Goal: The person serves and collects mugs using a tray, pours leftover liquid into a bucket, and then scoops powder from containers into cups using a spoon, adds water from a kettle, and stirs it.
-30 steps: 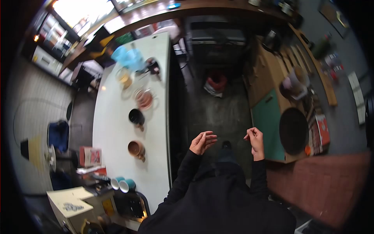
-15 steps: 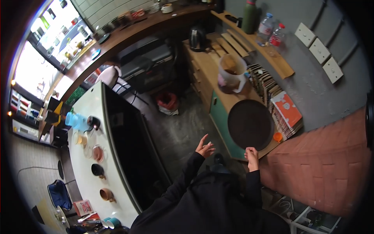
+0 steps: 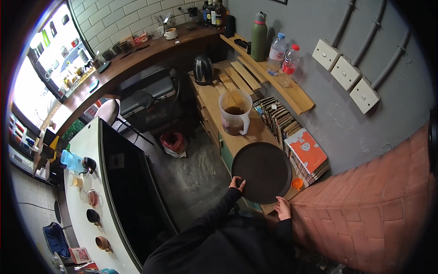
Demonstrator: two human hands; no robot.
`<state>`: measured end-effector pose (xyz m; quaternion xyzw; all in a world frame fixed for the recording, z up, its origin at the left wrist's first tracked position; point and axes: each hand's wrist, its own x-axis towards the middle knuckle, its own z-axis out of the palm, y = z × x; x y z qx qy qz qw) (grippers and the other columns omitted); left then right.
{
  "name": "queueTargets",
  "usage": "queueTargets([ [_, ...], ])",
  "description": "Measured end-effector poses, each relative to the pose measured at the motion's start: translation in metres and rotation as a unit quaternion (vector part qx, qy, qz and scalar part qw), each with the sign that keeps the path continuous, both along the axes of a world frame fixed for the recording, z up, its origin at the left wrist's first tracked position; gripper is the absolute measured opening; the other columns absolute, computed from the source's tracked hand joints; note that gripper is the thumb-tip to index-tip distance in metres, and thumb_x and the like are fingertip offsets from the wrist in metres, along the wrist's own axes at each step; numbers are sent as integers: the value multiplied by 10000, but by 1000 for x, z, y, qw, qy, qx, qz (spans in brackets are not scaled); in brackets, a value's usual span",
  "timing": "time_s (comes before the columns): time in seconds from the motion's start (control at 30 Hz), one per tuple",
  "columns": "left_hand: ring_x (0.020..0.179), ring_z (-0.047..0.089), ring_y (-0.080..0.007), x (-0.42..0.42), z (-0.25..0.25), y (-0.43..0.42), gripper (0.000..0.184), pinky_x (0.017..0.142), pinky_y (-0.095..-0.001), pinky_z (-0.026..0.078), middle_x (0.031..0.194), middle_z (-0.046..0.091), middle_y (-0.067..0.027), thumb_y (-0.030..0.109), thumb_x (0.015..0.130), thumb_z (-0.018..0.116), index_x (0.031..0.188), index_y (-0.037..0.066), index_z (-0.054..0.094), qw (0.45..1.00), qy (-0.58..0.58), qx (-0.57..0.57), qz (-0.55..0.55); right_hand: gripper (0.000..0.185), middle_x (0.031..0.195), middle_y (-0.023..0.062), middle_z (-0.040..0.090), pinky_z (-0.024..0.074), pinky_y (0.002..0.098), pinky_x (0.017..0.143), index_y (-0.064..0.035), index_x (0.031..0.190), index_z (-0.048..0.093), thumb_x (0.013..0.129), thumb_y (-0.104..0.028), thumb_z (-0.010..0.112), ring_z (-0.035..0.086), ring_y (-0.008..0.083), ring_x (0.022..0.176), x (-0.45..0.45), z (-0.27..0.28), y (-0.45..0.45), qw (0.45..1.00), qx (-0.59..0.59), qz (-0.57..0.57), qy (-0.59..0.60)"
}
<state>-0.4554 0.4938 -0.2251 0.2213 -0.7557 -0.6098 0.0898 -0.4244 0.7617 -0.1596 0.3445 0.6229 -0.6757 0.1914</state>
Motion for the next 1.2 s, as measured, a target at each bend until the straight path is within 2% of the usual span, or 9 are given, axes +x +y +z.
queueTargets([
  [0.23, 746, 612, -222, 45, 61, -38, 389, 704, -347, 492, 789, 602, -109, 330, 776, 797, 900, 98, 510, 996, 78, -45, 2, 238, 1085, 80, 676, 424, 286, 953, 15, 1058, 688, 927, -156, 588, 599, 163, 1046, -15, 7, -17, 973, 24, 52, 226],
  [0.43, 840, 584, -157, 134, 102, -98, 375, 761, -327, 489, 870, 595, -57, 243, 781, 803, 976, 94, 519, 995, 37, 55, 74, 232, 995, 55, 698, 387, 305, 969, -81, 889, 747, 920, -270, 617, 580, 161, 1043, -25, 32, -99, 950, 190, 208, 134],
  [0.57, 1187, 507, -281, 202, 115, -141, 757, 1008, -368, 412, 1294, 482, -166, 171, 772, 783, 1381, 99, 338, 963, 129, -52, 233, 379, 641, 1, 529, 401, 326, 690, -25, 637, 579, 911, -275, 656, 472, 107, 694, -9, 67, -196, 914, 210, 261, 230],
  [0.67, 1258, 452, -292, 257, 122, -165, 946, 1034, -366, 393, 1403, 397, -213, 193, 776, 786, 1483, 31, 179, 924, 139, 36, 355, 458, 557, 12, 417, 356, 312, 587, -4, 594, 477, 865, -282, 719, 373, 95, 596, -5, 50, -256, 853, 130, 328, 384],
  [0.7, 1188, 514, -263, 273, 128, -170, 816, 1001, -347, 421, 1323, 487, -214, 236, 809, 769, 1438, 1, 305, 893, 100, -85, 430, 455, 533, 39, 429, 374, 316, 585, 16, 597, 494, 837, -275, 748, 390, 103, 578, 0, 56, -278, 816, 117, 363, 435],
  [0.83, 1026, 623, -222, 355, 117, -200, 543, 929, -315, 476, 1109, 650, -154, 387, 907, 638, 1274, -3, 554, 858, 124, 202, 456, 498, 542, -34, 393, 312, 266, 521, -20, 572, 441, 832, -290, 768, 340, 59, 575, 35, 85, -361, 765, 24, 457, 453],
  [0.9, 1082, 610, -270, 383, 153, -197, 568, 949, -360, 485, 1209, 620, -150, 419, 935, 568, 1310, -4, 518, 705, 289, 464, 452, 465, 549, -39, 413, 314, 257, 515, -20, 578, 460, 831, -256, 772, 354, 53, 573, 53, 97, -399, 740, -10, 502, 447],
  [1.03, 1183, 549, -295, 432, 154, -178, 593, 1010, -423, 452, 1316, 555, -151, 436, 961, 515, 1348, -10, 467, 596, 426, 553, 396, 434, 553, -54, 394, 298, 252, 507, -14, 599, 470, 848, -229, 753, 347, 43, 567, 89, 115, -461, 636, -55, 610, 470],
  [1.2, 1172, 551, -285, 466, 123, -145, 615, 1016, -410, 448, 1311, 555, -142, 477, 975, 477, 1352, -9, 456, 572, 436, 473, 509, 375, 551, -31, 416, 337, 251, 547, 10, 640, 519, 873, -213, 711, 394, 42, 596, 132, 122, -515, 569, -105, 691, 434],
])
